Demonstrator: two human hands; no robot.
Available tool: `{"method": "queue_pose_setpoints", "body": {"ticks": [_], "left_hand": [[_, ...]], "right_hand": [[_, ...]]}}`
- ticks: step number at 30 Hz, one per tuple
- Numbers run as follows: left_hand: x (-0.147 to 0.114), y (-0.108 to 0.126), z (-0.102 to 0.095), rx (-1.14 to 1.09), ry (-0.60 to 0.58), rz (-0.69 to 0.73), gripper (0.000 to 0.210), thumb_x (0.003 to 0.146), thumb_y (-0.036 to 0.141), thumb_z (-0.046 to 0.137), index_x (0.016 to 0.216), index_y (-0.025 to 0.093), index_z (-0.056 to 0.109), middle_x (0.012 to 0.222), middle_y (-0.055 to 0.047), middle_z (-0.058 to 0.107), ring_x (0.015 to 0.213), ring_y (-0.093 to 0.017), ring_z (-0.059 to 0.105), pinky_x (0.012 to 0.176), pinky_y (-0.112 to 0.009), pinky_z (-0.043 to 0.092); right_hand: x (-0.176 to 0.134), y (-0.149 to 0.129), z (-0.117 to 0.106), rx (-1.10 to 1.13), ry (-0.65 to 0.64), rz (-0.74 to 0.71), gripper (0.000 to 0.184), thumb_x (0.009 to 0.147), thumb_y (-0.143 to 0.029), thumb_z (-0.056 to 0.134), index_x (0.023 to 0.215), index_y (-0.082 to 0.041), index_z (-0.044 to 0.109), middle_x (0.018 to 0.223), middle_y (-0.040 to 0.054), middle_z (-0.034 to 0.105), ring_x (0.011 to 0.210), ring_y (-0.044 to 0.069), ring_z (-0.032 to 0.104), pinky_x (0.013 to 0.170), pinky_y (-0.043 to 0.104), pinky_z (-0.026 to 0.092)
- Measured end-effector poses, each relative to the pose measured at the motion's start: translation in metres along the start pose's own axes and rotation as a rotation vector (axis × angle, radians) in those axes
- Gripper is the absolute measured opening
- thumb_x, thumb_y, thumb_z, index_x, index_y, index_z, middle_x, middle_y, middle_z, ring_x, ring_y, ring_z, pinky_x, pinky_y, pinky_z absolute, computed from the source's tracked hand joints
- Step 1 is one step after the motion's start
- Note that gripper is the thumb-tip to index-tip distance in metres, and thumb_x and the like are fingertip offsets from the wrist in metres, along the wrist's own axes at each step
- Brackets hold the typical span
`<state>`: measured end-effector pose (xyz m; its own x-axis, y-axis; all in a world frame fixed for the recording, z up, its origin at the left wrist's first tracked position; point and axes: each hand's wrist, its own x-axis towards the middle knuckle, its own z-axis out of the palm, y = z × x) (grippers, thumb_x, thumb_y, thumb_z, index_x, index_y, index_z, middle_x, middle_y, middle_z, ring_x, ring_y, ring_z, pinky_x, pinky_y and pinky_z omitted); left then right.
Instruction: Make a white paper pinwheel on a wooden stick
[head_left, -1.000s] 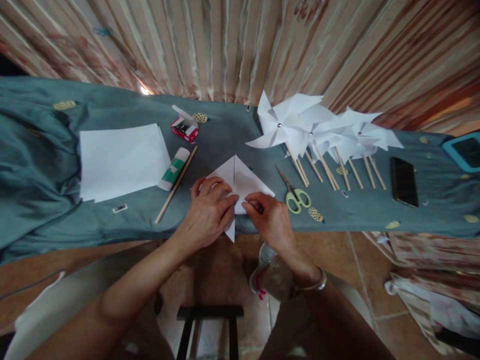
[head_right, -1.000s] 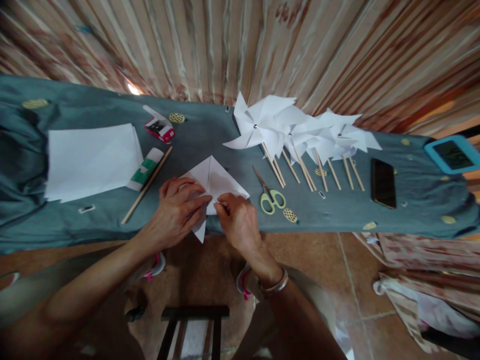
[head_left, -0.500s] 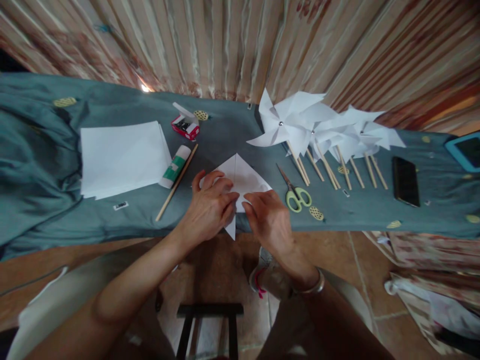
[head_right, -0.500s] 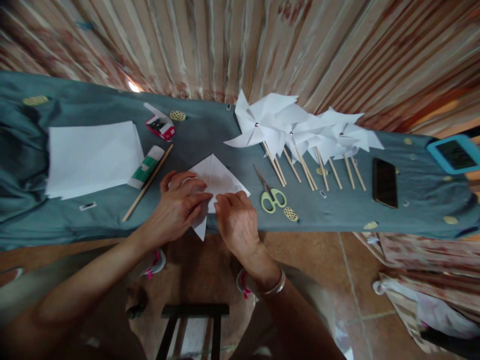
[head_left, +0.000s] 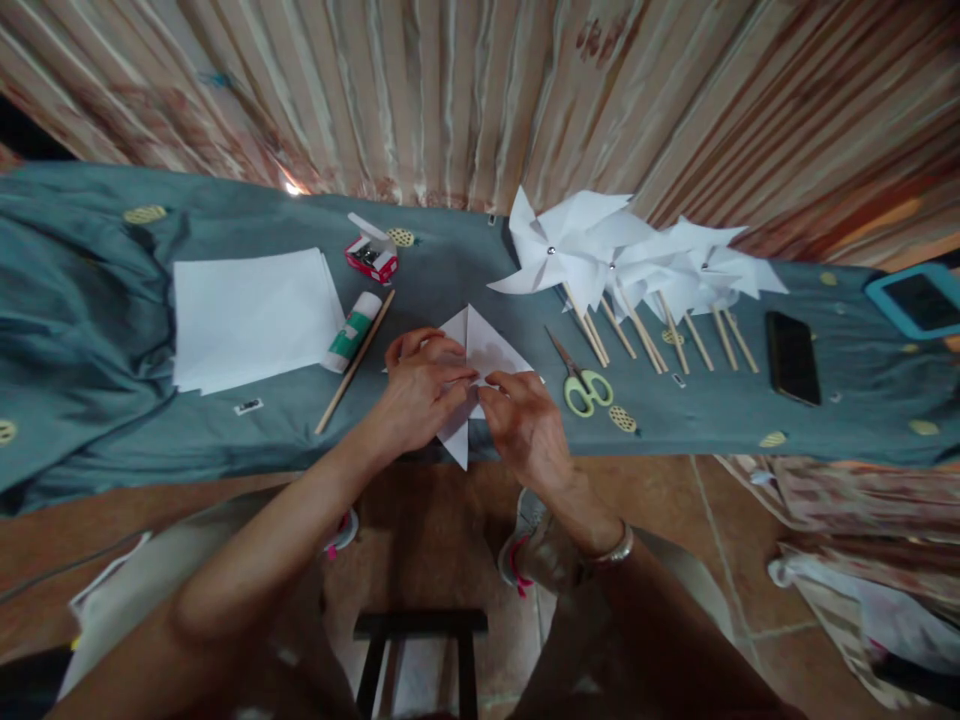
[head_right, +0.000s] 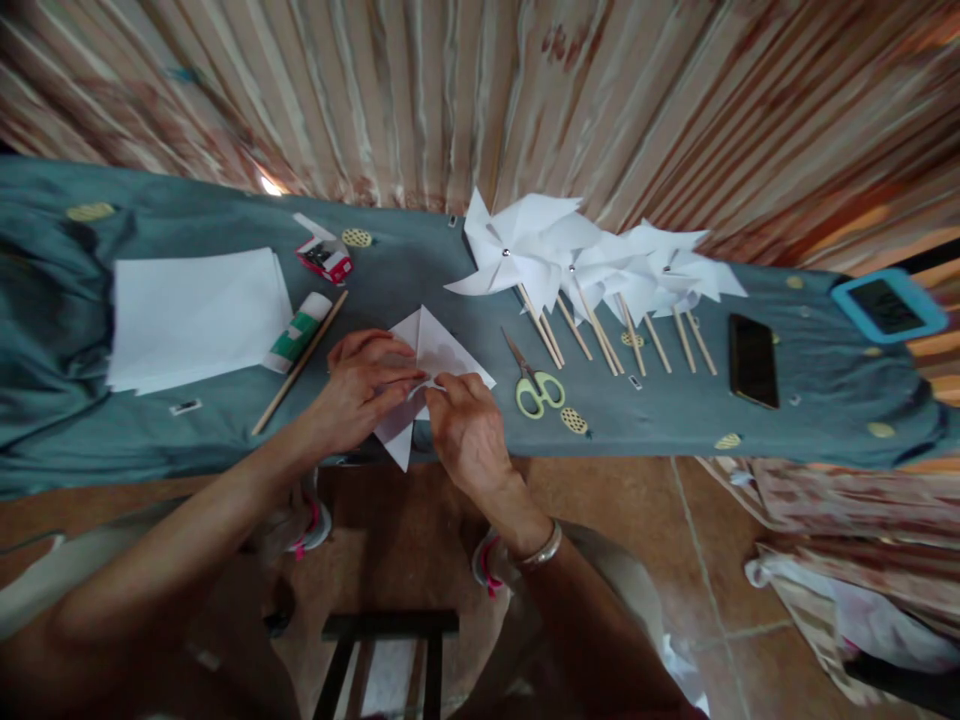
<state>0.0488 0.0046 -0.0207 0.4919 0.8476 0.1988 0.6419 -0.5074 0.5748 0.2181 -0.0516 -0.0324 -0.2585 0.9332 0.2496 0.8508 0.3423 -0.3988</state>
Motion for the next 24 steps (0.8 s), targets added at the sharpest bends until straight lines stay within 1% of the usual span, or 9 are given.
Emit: {"method": "queue_pose_setpoints", "body": {"ticks": [3, 5, 6, 9, 13, 16, 19, 24], "left_hand": [[-0.005, -0.005, -0.008, -0.084, 0.092, 0.011, 0.028, 0.089, 0.031, 0.051, 0.102, 0.023, 0.074, 0.114, -0.006, 0.067, 0.116, -0.026, 0.048, 0.102, -0.047, 0.035], [-0.011, -0.008, -0.012, -0.077, 0.150, 0.013, 0.027, 0.088, 0.032, 0.052, 0.101, 0.022, 0.074, 0.110, -0.006, 0.068, 0.113, -0.025, 0.051, 0.101, -0.045, 0.037], [-0.015, -0.008, -0.013, -0.059, 0.159, 0.010, 0.026, 0.088, 0.032, 0.053, 0.100, 0.022, 0.074, 0.109, -0.006, 0.068, 0.112, -0.025, 0.052, 0.100, -0.046, 0.038], [-0.024, -0.009, -0.013, 0.001, 0.145, 0.025, 0.023, 0.086, 0.033, 0.057, 0.098, 0.023, 0.074, 0.107, -0.006, 0.068, 0.111, -0.027, 0.052, 0.098, -0.048, 0.037], [-0.032, -0.008, -0.009, 0.080, 0.126, 0.085, 0.021, 0.086, 0.032, 0.057, 0.097, 0.024, 0.074, 0.108, -0.006, 0.068, 0.113, -0.028, 0.051, 0.096, -0.050, 0.035], [-0.034, -0.007, -0.005, 0.112, 0.108, 0.121, 0.022, 0.087, 0.030, 0.056, 0.098, 0.024, 0.073, 0.110, -0.007, 0.068, 0.114, -0.029, 0.050, 0.095, -0.051, 0.034], [-0.035, -0.007, -0.004, 0.129, 0.096, 0.127, 0.022, 0.088, 0.029, 0.055, 0.099, 0.022, 0.073, 0.112, -0.008, 0.067, 0.116, -0.030, 0.048, 0.095, -0.051, 0.033], [-0.035, -0.006, -0.004, 0.134, 0.072, 0.114, 0.022, 0.088, 0.028, 0.055, 0.100, 0.023, 0.073, 0.114, -0.007, 0.066, 0.118, -0.030, 0.047, 0.097, -0.052, 0.032]], "right_hand": [[0.000, 0.001, 0.001, -0.043, 0.034, -0.029, 0.025, 0.094, -0.017, 0.046, 0.099, -0.021, 0.070, 0.108, 0.0090, 0.067, 0.097, 0.025, 0.055, 0.088, 0.040, 0.049], [0.000, 0.002, 0.002, -0.056, 0.065, -0.047, 0.026, 0.095, -0.018, 0.045, 0.102, -0.019, 0.070, 0.109, 0.0093, 0.067, 0.097, 0.024, 0.055, 0.089, 0.040, 0.050], [-0.001, 0.002, 0.002, -0.060, 0.078, -0.053, 0.026, 0.095, -0.018, 0.045, 0.104, -0.018, 0.069, 0.110, 0.0095, 0.067, 0.098, 0.024, 0.054, 0.089, 0.040, 0.050], [-0.002, 0.003, 0.003, -0.091, 0.083, -0.072, 0.029, 0.095, -0.017, 0.043, 0.109, -0.018, 0.068, 0.119, 0.0100, 0.064, 0.105, 0.025, 0.052, 0.091, 0.040, 0.051], [-0.001, 0.002, 0.002, -0.154, 0.022, -0.095, 0.032, 0.093, -0.013, 0.042, 0.116, -0.018, 0.064, 0.130, 0.0107, 0.057, 0.113, 0.026, 0.048, 0.095, 0.041, 0.048], [-0.001, 0.001, 0.000, -0.175, -0.012, -0.098, 0.034, 0.092, -0.012, 0.043, 0.119, -0.018, 0.063, 0.132, 0.0109, 0.054, 0.115, 0.027, 0.047, 0.095, 0.041, 0.048], [0.000, 0.001, 0.000, -0.176, -0.028, -0.096, 0.035, 0.093, -0.013, 0.041, 0.122, -0.018, 0.061, 0.133, 0.0111, 0.053, 0.116, 0.027, 0.046, 0.095, 0.042, 0.048], [0.000, 0.001, -0.002, -0.180, -0.075, -0.104, 0.037, 0.092, -0.013, 0.043, 0.123, -0.024, 0.059, 0.137, 0.0090, 0.050, 0.119, 0.028, 0.045, 0.096, 0.044, 0.046]]}}
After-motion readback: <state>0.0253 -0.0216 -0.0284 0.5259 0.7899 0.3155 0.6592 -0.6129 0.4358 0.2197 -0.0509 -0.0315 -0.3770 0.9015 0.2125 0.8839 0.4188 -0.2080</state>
